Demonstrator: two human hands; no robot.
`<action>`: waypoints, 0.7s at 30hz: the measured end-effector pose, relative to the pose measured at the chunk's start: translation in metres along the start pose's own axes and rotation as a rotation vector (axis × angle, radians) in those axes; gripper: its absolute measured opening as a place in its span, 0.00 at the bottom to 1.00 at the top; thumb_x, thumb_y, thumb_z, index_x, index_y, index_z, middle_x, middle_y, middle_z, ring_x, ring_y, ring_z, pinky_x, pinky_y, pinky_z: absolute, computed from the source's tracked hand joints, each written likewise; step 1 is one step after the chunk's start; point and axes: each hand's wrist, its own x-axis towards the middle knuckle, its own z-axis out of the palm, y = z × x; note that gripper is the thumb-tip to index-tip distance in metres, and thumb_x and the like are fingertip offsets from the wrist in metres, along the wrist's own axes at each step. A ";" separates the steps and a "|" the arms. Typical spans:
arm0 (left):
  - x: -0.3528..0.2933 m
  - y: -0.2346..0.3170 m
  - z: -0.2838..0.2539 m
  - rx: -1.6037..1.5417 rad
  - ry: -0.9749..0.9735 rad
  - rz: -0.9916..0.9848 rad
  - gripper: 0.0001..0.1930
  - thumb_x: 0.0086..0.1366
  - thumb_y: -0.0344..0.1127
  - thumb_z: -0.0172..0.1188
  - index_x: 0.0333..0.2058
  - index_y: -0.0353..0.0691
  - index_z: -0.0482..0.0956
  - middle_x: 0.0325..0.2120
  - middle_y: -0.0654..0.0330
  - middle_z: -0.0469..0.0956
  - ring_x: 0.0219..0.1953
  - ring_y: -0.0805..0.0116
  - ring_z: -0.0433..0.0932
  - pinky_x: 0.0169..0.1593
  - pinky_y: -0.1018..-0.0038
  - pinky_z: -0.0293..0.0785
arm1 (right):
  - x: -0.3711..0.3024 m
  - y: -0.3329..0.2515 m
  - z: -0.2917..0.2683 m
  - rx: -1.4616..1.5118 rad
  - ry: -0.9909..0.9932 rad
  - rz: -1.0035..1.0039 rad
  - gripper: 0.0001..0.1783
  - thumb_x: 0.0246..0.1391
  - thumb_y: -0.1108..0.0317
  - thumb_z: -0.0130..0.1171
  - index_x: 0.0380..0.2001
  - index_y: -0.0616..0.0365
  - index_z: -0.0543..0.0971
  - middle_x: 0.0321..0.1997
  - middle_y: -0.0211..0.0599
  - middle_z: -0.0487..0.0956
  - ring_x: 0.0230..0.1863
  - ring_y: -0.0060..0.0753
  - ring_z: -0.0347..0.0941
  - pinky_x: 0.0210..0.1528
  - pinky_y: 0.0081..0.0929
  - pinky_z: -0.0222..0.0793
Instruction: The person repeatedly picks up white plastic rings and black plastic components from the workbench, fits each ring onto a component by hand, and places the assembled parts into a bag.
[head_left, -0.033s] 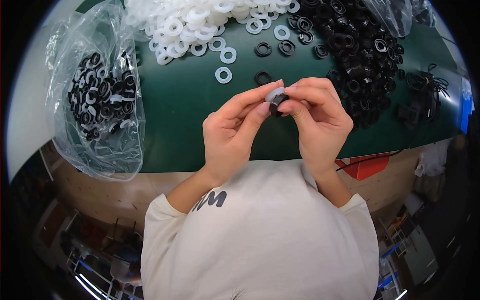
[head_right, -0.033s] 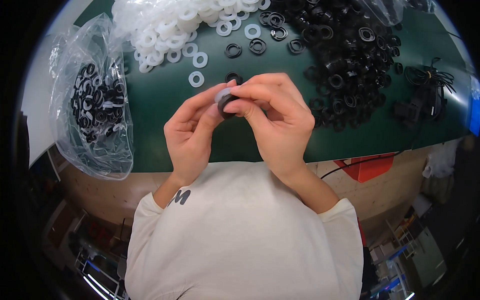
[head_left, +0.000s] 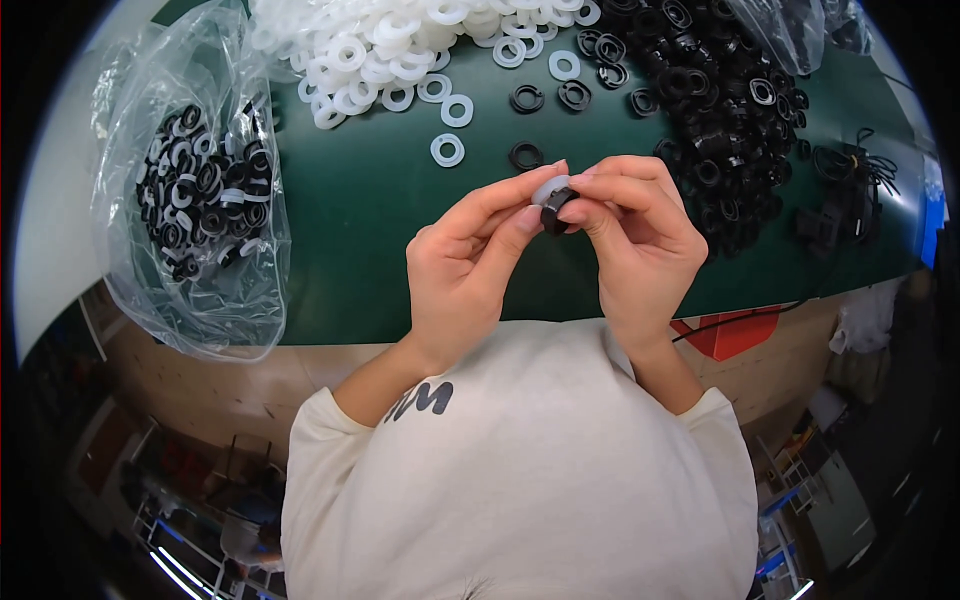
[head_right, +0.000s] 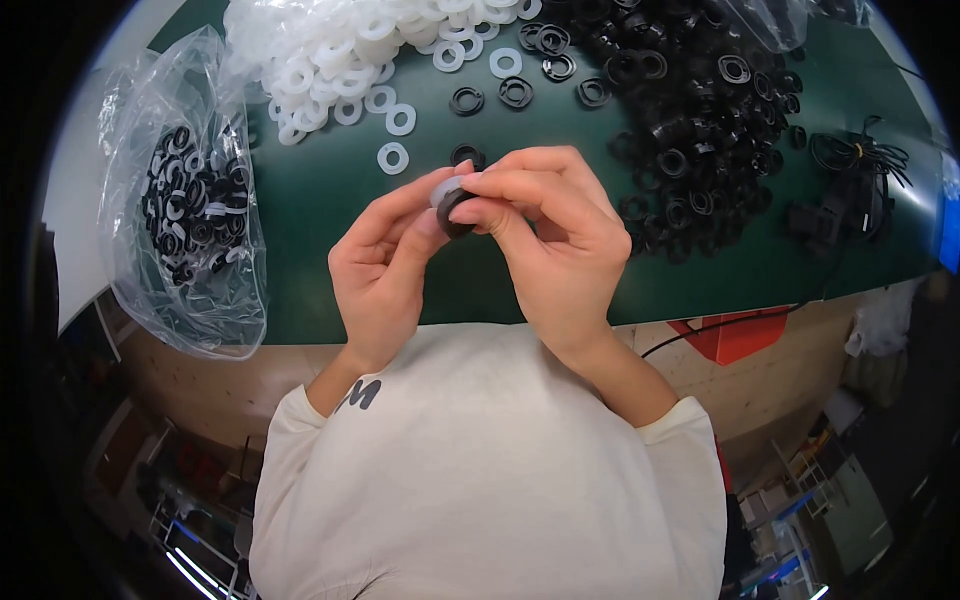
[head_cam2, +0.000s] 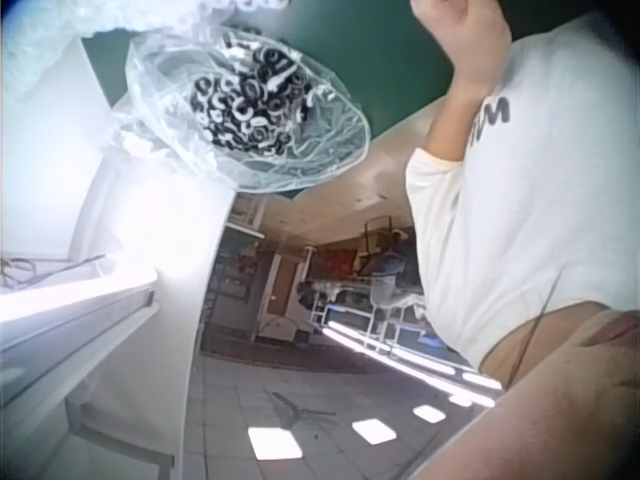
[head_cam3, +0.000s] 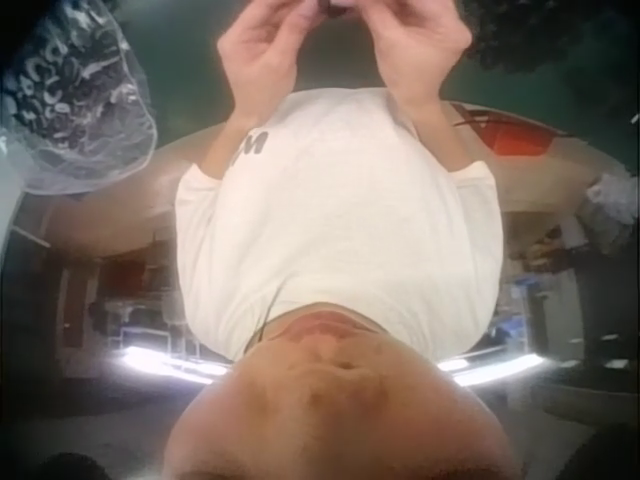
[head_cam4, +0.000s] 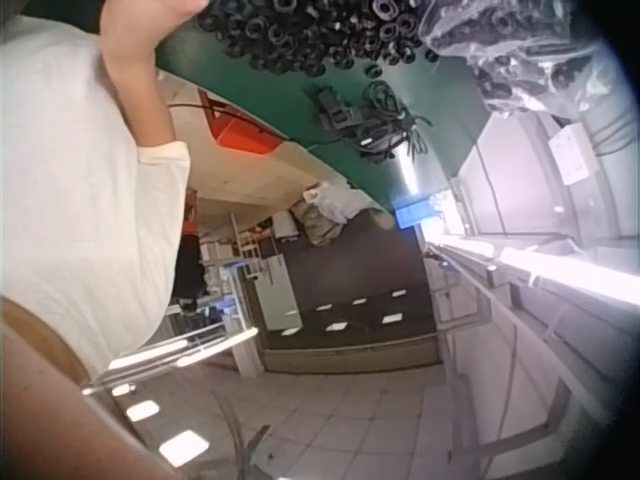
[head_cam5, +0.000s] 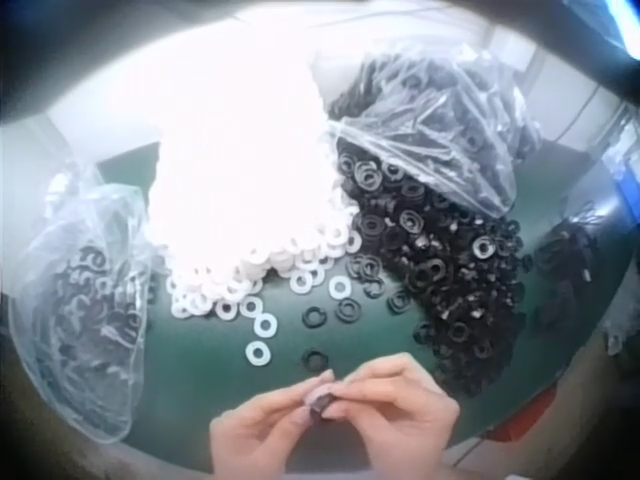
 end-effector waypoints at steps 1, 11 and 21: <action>-0.001 0.000 0.001 0.000 0.000 -0.001 0.13 0.64 0.21 0.47 0.48 0.28 0.71 0.46 0.53 0.74 0.44 0.74 0.74 0.49 0.80 0.71 | -0.001 0.001 0.001 -0.005 0.018 -0.019 0.10 0.40 0.87 0.61 0.29 0.65 0.80 0.35 0.35 0.73 0.31 0.22 0.72 0.31 0.15 0.72; -0.004 -0.001 0.001 0.233 0.092 0.131 0.12 0.63 0.21 0.50 0.45 0.31 0.76 0.37 0.59 0.79 0.29 0.85 0.71 0.30 0.89 0.67 | -0.005 -0.005 0.008 -0.001 0.092 -0.041 0.07 0.43 0.88 0.59 0.27 0.68 0.79 0.33 0.36 0.73 0.26 0.21 0.72 0.26 0.14 0.73; -0.001 0.005 0.003 0.492 0.109 0.340 0.12 0.59 0.17 0.53 0.42 0.31 0.77 0.36 0.54 0.80 0.31 0.74 0.77 0.34 0.83 0.74 | -0.005 -0.010 0.006 -0.080 0.102 -0.055 0.07 0.43 0.88 0.58 0.26 0.68 0.78 0.34 0.36 0.73 0.25 0.21 0.70 0.24 0.14 0.73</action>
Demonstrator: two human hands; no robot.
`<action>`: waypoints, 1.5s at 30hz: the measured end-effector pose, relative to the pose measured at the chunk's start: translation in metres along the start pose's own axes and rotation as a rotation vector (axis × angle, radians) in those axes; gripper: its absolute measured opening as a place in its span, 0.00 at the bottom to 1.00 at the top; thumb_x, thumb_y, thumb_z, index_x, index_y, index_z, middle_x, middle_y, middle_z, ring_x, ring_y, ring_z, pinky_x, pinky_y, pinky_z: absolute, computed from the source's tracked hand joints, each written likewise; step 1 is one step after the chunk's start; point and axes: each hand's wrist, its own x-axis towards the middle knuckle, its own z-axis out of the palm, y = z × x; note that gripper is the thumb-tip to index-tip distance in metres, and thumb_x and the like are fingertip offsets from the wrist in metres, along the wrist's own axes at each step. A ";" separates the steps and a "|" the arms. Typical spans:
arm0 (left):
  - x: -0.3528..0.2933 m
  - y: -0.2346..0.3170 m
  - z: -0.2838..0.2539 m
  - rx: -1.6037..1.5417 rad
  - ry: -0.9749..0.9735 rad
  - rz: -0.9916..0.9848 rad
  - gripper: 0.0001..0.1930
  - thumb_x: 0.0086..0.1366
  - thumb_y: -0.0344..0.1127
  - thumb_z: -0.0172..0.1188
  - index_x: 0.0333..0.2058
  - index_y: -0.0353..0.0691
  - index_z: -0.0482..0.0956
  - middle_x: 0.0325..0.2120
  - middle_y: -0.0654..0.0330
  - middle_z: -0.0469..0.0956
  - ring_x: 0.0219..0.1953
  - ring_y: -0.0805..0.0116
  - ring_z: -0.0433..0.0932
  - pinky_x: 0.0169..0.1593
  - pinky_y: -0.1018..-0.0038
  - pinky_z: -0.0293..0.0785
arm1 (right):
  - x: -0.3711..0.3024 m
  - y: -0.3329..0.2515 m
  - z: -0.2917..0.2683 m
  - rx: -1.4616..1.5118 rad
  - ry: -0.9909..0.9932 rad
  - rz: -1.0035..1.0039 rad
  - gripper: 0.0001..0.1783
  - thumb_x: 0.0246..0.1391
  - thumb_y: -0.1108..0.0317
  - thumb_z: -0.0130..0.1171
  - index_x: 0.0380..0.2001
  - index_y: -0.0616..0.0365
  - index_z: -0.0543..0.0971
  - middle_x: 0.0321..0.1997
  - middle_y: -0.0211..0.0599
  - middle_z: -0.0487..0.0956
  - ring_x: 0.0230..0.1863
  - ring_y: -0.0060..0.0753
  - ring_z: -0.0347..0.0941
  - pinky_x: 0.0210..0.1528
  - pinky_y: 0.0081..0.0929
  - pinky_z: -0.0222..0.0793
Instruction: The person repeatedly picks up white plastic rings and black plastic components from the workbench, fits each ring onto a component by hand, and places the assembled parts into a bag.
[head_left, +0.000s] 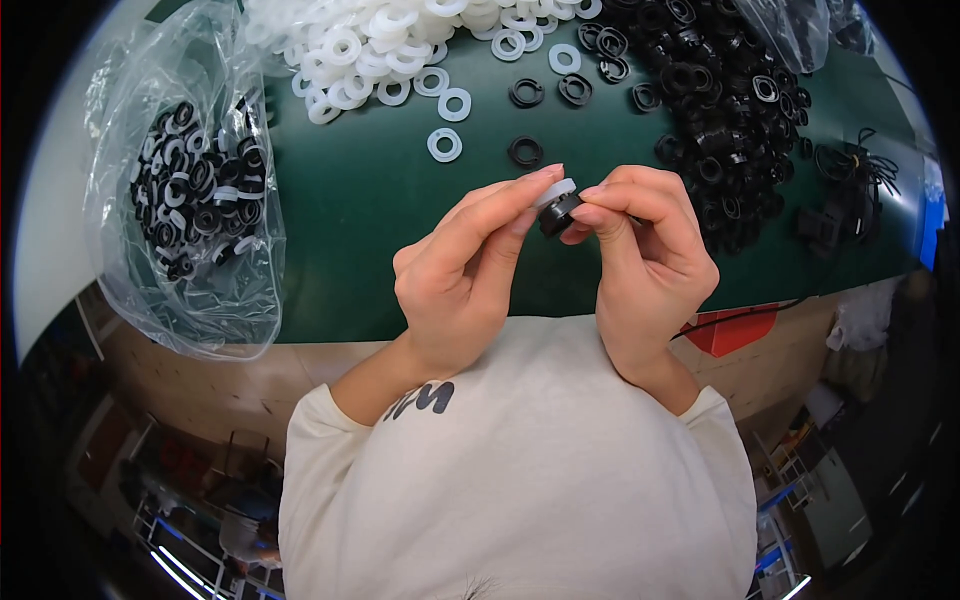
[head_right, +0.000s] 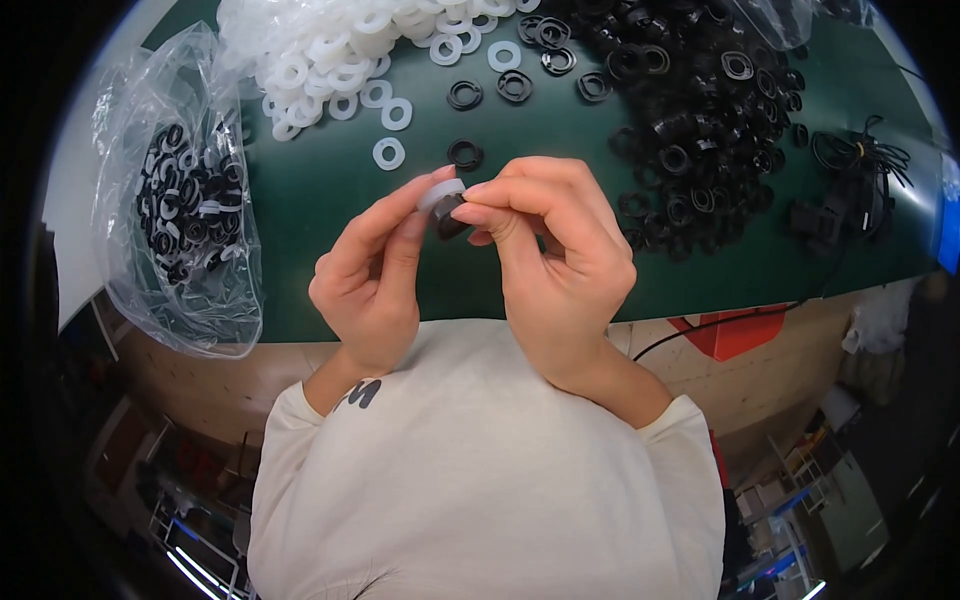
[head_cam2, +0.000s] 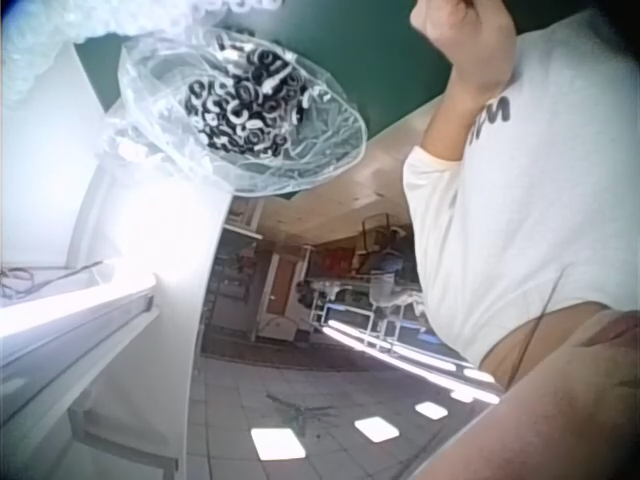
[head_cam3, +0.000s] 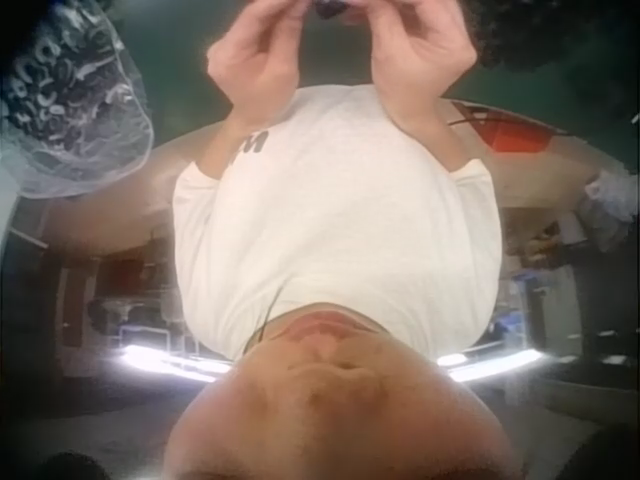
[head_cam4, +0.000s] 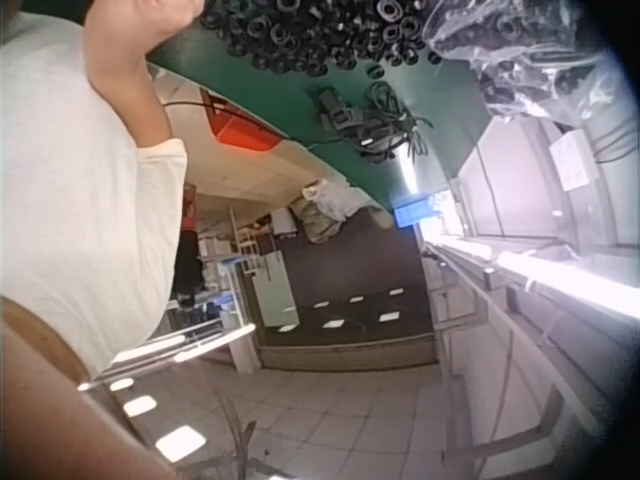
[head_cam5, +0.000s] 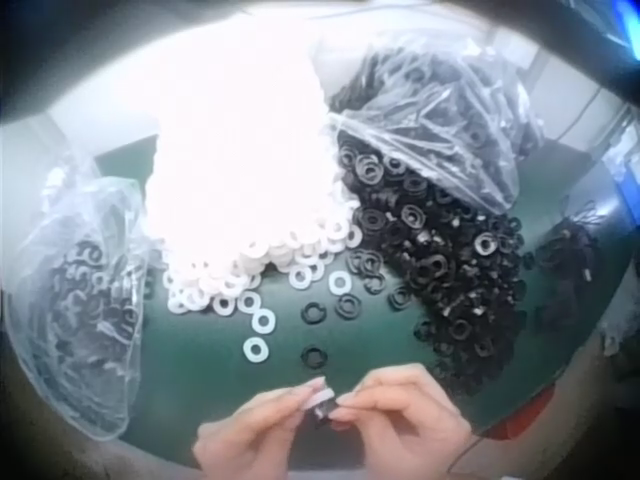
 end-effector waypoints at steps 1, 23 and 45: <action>0.000 0.001 0.000 0.000 0.000 -0.001 0.12 0.59 0.17 0.53 0.42 0.31 0.77 0.36 0.54 0.80 0.31 0.74 0.77 0.34 0.83 0.74 | 0.000 0.000 0.000 -0.008 -0.002 -0.004 0.07 0.43 0.89 0.58 0.26 0.68 0.78 0.33 0.36 0.73 0.25 0.21 0.70 0.23 0.14 0.72; -0.009 -0.011 0.001 -0.173 0.036 0.073 0.17 0.53 0.12 0.55 0.43 0.30 0.74 0.36 0.51 0.78 0.35 0.70 0.77 0.37 0.81 0.76 | 0.000 -0.003 0.002 -0.021 -0.172 0.012 0.11 0.41 0.85 0.60 0.31 0.64 0.79 0.38 0.36 0.74 0.39 0.30 0.72 0.37 0.21 0.70; 0.006 -0.007 -0.128 0.679 0.577 -0.017 0.10 0.60 0.28 0.57 0.42 0.34 0.77 0.36 0.58 0.78 0.31 0.73 0.75 0.34 0.81 0.72 | 0.020 0.035 0.000 -0.586 -0.205 -0.172 0.17 0.46 0.71 0.62 0.41 0.60 0.74 0.35 0.36 0.71 0.39 0.38 0.68 0.39 0.28 0.67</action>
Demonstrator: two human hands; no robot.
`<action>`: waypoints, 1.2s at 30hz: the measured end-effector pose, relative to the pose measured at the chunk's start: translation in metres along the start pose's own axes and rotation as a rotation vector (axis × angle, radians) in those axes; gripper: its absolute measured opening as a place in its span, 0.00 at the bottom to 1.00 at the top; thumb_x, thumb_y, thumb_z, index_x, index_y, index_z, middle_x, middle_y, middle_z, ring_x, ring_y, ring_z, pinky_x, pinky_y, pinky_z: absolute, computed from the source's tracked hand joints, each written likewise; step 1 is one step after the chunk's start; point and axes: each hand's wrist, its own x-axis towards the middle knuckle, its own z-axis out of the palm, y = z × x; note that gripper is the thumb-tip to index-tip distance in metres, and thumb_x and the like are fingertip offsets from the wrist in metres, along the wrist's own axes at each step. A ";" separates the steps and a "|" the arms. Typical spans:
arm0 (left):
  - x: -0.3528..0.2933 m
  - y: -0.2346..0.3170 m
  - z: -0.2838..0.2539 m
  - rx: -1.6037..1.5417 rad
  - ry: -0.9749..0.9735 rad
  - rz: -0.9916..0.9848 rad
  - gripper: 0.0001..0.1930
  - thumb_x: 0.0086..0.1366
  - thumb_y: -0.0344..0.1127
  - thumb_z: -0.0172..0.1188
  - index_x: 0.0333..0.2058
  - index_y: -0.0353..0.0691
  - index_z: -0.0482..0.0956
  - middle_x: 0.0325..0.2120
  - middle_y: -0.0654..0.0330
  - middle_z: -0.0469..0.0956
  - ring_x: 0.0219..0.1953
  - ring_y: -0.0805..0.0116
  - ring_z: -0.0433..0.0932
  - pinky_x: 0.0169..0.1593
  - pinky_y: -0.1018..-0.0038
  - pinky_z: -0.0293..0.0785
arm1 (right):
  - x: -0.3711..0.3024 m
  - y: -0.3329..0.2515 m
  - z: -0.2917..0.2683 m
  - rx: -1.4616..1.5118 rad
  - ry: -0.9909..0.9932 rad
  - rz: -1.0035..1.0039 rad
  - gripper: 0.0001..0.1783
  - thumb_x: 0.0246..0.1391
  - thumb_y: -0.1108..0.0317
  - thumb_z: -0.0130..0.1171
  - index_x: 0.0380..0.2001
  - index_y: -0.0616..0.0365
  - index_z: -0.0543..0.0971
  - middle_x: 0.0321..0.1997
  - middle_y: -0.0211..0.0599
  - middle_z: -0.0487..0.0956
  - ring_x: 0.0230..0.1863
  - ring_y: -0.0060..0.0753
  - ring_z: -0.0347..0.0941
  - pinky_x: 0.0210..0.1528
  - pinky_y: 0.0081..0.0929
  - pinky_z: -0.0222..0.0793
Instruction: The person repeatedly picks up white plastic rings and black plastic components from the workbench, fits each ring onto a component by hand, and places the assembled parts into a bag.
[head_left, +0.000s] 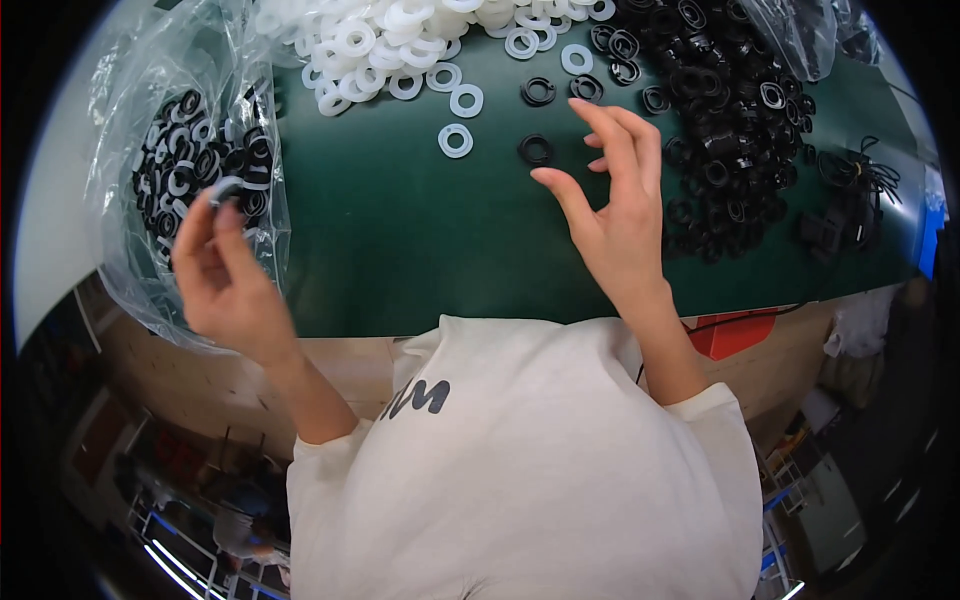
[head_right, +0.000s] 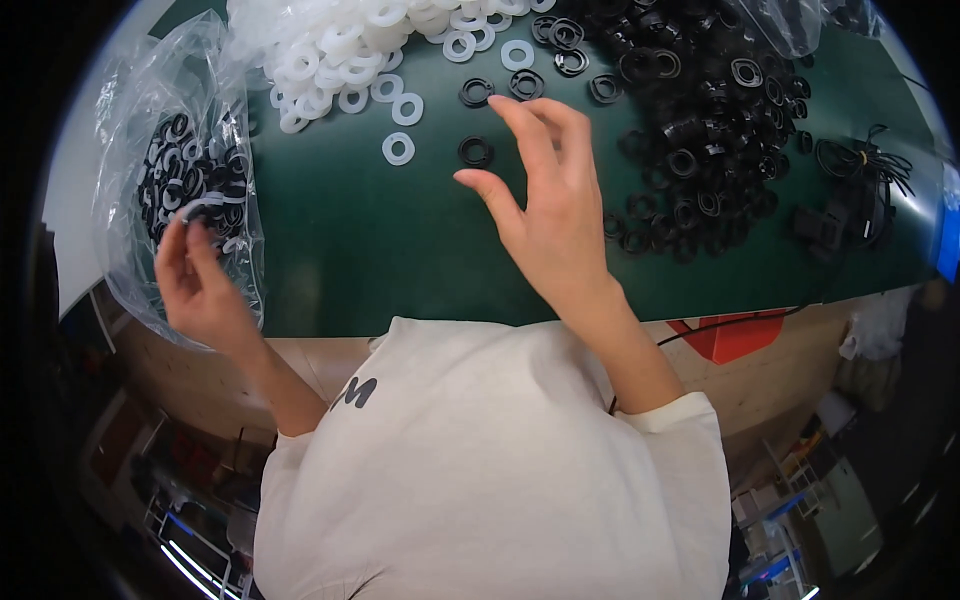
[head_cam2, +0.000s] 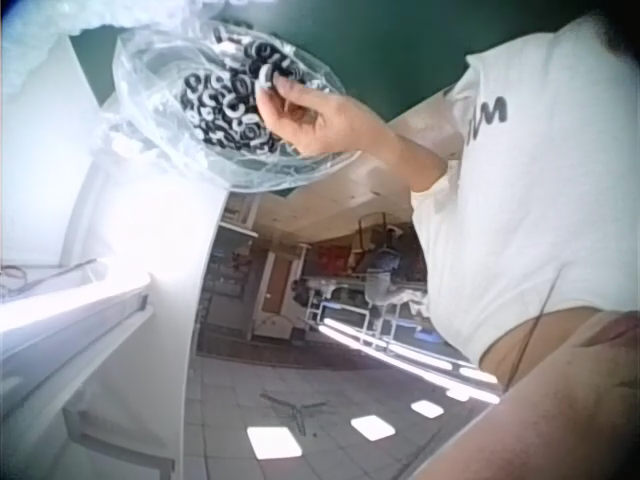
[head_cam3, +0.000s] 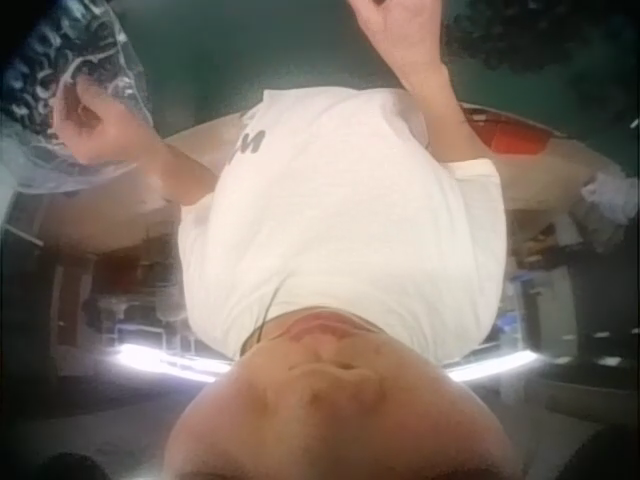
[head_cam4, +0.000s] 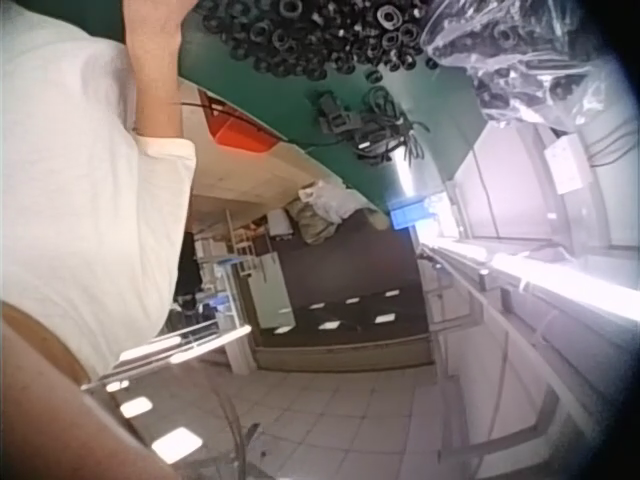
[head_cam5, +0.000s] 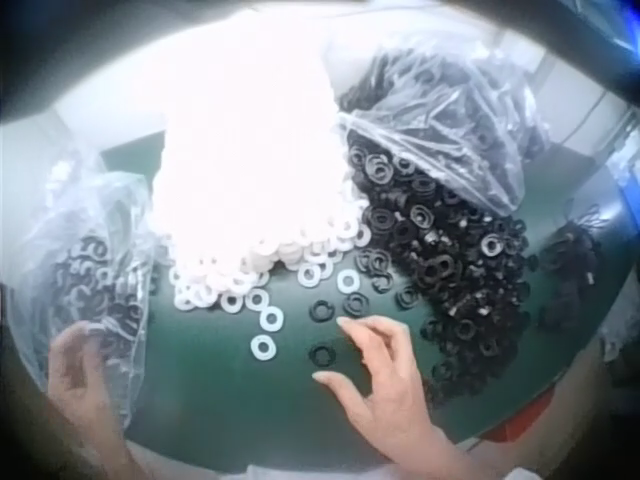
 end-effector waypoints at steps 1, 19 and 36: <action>0.020 -0.012 -0.011 0.192 0.052 0.020 0.13 0.61 0.30 0.57 0.44 0.34 0.76 0.41 0.57 0.77 0.33 0.76 0.75 0.34 0.83 0.71 | 0.003 0.008 0.001 -0.004 0.002 -0.002 0.17 0.46 0.71 0.62 0.41 0.60 0.74 0.35 0.36 0.71 0.39 0.38 0.68 0.39 0.28 0.67; -0.041 0.032 0.064 -0.684 -0.623 -0.086 0.12 0.48 0.16 0.62 0.33 0.29 0.78 0.28 0.54 0.78 0.28 0.69 0.78 0.33 0.79 0.77 | 0.047 0.018 -0.001 -0.254 -0.042 -0.210 0.21 0.40 0.66 0.66 0.41 0.59 0.76 0.36 0.37 0.73 0.40 0.40 0.68 0.39 0.29 0.65; -0.048 0.017 0.073 -0.993 -0.589 -0.471 0.10 0.54 0.19 0.60 0.36 0.30 0.76 0.33 0.60 0.73 0.33 0.75 0.74 0.38 0.81 0.72 | 0.040 0.007 0.019 -0.228 -0.138 -0.295 0.19 0.38 0.69 0.66 0.37 0.57 0.75 0.41 0.34 0.71 0.41 0.38 0.67 0.42 0.33 0.65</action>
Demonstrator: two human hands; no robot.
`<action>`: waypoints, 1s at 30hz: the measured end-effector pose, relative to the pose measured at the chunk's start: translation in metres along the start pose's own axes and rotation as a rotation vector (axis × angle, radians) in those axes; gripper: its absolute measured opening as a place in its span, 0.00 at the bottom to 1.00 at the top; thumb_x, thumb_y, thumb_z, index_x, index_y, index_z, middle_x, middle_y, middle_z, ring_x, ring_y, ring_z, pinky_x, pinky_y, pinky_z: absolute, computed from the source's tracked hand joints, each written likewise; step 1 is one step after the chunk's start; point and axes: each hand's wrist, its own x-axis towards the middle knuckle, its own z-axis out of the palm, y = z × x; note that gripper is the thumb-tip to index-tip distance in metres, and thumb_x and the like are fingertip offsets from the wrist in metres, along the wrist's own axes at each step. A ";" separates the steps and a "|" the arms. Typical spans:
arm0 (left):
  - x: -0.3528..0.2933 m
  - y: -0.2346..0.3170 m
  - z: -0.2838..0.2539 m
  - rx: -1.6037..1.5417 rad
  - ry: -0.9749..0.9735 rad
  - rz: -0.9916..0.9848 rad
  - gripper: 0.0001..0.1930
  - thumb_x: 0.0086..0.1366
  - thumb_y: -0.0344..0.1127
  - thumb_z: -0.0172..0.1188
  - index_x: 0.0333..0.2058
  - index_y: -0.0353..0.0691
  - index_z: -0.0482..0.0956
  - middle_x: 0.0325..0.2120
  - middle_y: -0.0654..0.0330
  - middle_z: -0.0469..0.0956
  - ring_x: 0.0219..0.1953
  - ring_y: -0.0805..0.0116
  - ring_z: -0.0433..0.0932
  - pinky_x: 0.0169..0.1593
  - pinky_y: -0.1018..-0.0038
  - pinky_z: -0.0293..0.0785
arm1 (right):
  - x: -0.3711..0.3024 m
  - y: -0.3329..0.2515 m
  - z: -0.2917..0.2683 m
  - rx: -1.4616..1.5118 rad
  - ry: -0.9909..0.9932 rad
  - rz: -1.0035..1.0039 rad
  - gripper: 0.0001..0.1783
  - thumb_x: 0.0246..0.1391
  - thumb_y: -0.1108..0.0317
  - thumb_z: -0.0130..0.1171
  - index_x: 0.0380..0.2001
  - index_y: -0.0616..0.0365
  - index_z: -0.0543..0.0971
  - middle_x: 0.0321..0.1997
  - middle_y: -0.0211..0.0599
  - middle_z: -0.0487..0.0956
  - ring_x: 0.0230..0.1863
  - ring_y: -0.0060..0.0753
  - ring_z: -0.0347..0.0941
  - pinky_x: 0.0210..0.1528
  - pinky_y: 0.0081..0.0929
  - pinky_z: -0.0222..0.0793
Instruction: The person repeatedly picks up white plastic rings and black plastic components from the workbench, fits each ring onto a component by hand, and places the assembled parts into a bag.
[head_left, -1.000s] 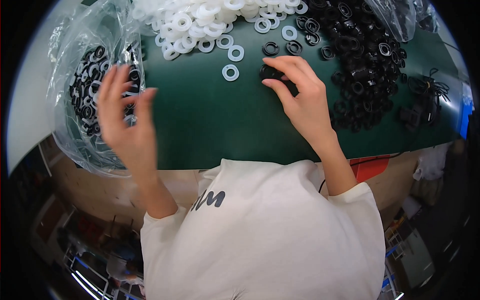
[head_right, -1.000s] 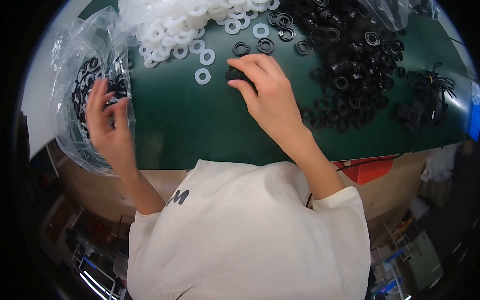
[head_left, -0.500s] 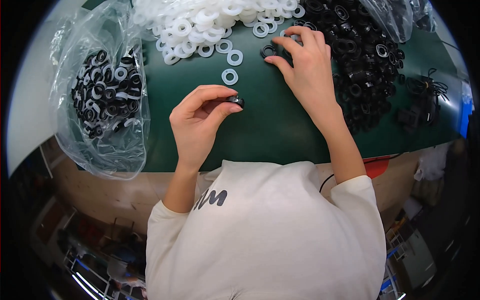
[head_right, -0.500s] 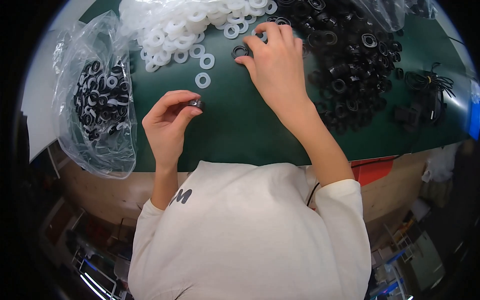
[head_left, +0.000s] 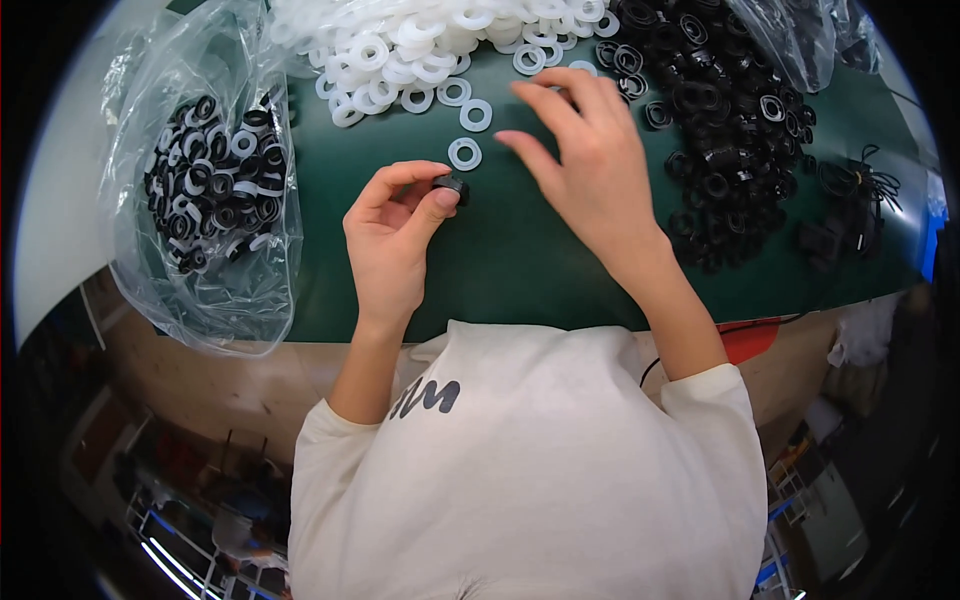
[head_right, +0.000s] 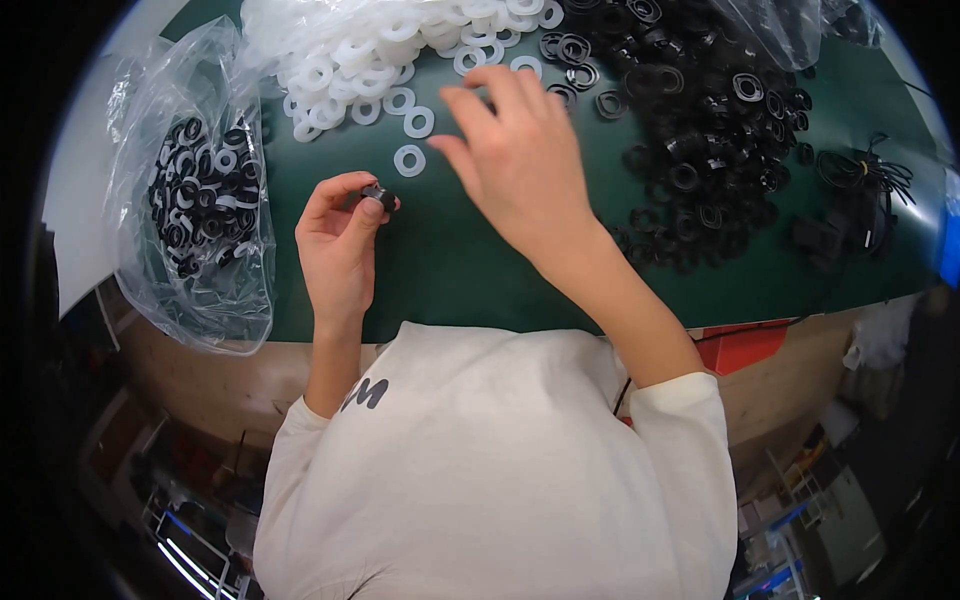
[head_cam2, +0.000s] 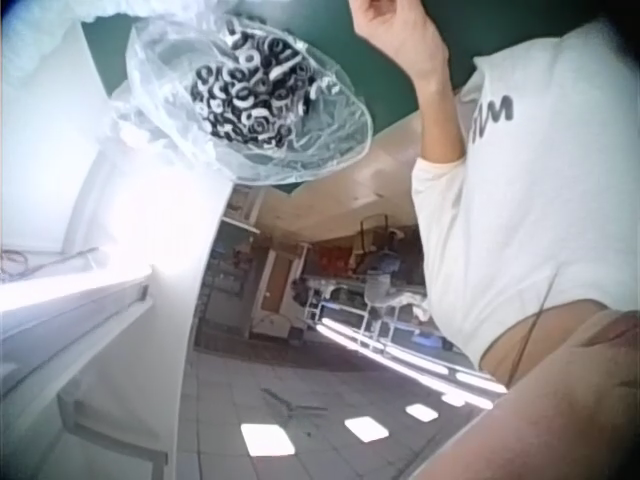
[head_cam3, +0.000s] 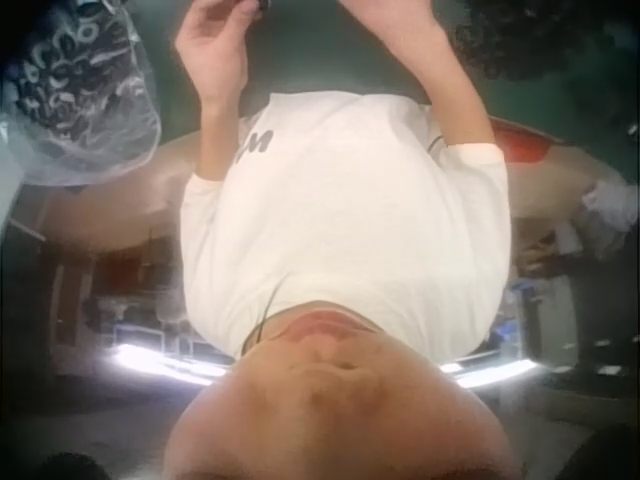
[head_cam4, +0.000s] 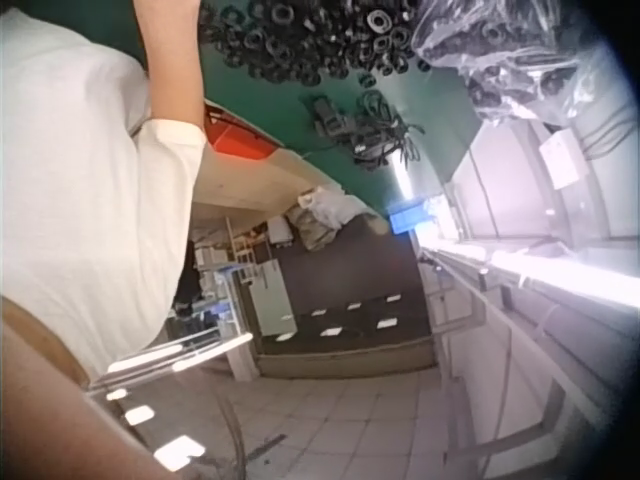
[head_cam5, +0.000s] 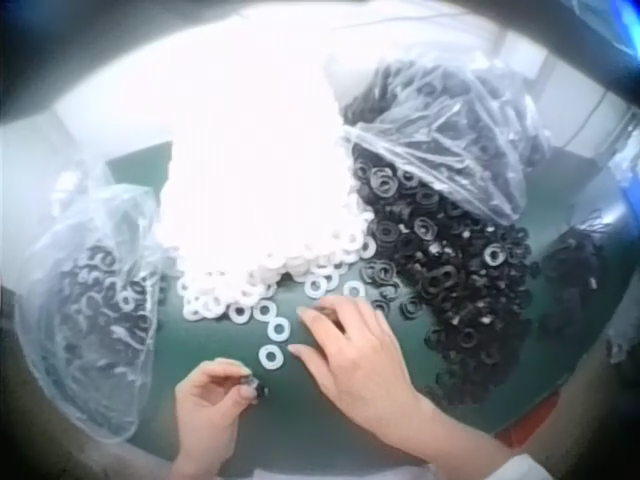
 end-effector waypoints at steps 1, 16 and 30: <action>0.000 0.001 -0.001 -0.031 0.027 -0.054 0.10 0.54 0.20 0.61 0.36 0.31 0.75 0.32 0.61 0.73 0.33 0.76 0.73 0.37 0.82 0.72 | 0.004 -0.004 0.011 0.106 -0.037 -0.007 0.17 0.38 0.71 0.65 0.36 0.58 0.75 0.38 0.35 0.70 0.40 0.38 0.67 0.41 0.33 0.66; 0.009 -0.009 0.004 0.030 -0.002 -0.109 0.09 0.59 0.23 0.57 0.39 0.32 0.71 0.46 0.50 0.70 0.35 0.72 0.75 0.40 0.79 0.72 | -0.002 0.013 0.022 -0.007 -0.092 -0.337 0.15 0.38 0.73 0.56 0.35 0.60 0.75 0.34 0.32 0.71 0.39 0.33 0.68 0.40 0.28 0.65; 0.007 -0.007 0.001 -0.035 0.011 -0.093 0.09 0.57 0.21 0.59 0.37 0.31 0.72 0.37 0.57 0.73 0.35 0.75 0.75 0.38 0.80 0.74 | -0.011 0.018 0.009 -0.074 -0.126 -0.404 0.10 0.40 0.75 0.57 0.31 0.61 0.75 0.35 0.34 0.74 0.39 0.34 0.70 0.40 0.26 0.66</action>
